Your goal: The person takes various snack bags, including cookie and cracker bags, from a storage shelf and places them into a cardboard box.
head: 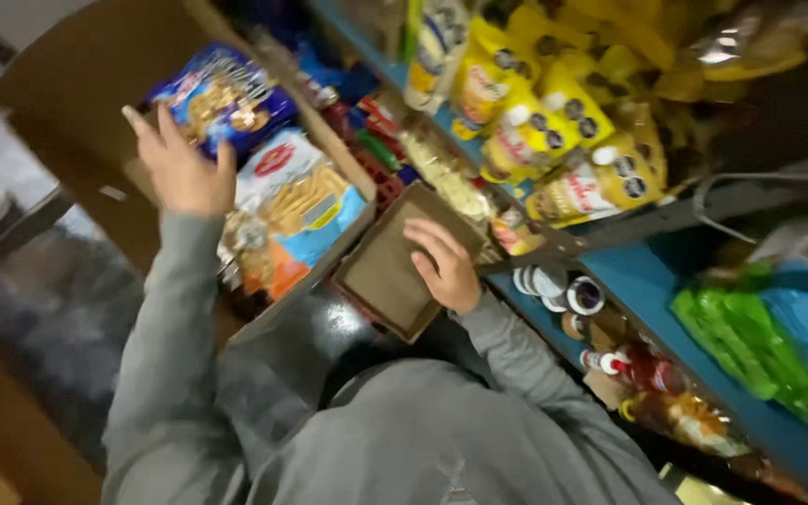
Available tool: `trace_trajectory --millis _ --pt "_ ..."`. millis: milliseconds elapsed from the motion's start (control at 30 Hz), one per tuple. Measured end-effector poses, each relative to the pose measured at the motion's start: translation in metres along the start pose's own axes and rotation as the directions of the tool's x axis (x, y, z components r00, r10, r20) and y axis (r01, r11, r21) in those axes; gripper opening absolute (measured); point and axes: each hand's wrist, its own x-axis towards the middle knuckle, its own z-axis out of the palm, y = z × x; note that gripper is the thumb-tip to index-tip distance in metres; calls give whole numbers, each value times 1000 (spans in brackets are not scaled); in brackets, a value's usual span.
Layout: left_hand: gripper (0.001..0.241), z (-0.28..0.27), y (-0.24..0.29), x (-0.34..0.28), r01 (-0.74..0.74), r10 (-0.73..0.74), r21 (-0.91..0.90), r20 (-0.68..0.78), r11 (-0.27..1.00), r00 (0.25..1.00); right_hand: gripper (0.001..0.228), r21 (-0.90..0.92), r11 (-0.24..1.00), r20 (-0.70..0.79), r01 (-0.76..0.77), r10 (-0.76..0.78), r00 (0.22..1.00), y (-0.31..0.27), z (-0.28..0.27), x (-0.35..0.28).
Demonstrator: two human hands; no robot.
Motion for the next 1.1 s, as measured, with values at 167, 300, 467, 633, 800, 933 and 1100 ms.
trace_trajectory --millis 167,300,467,633,800,933,1100 --pt "41 -67 103 -93 -493 517 -343 -24 800 855 35 62 987 -128 -148 155 980 -4 -63 -35" --pt "33 -56 150 -147 -559 658 -516 12 649 753 40 4 990 -258 -140 136 957 -25 -116 -41" --pt "41 -15 197 -206 -227 733 -834 272 503 623 39 -77 981 -327 -177 143 934 -28 -160 -77" --pt "34 1 266 -252 -143 865 -925 263 352 428 40 -145 951 -481 -274 175 859 -45 -202 -111" --pt "27 27 318 -290 -139 965 -972 155 187 214 33 -227 879 -637 -419 191 746 -54 -240 -164" --pt "24 54 360 -325 -150 993 -986 63 77 99 29 -331 780 -759 -531 114 641 -69 -282 -191" --pt "32 72 416 -363 -226 996 -973 24 44 87 33 -401 579 -840 -710 77 537 -66 -317 -236"
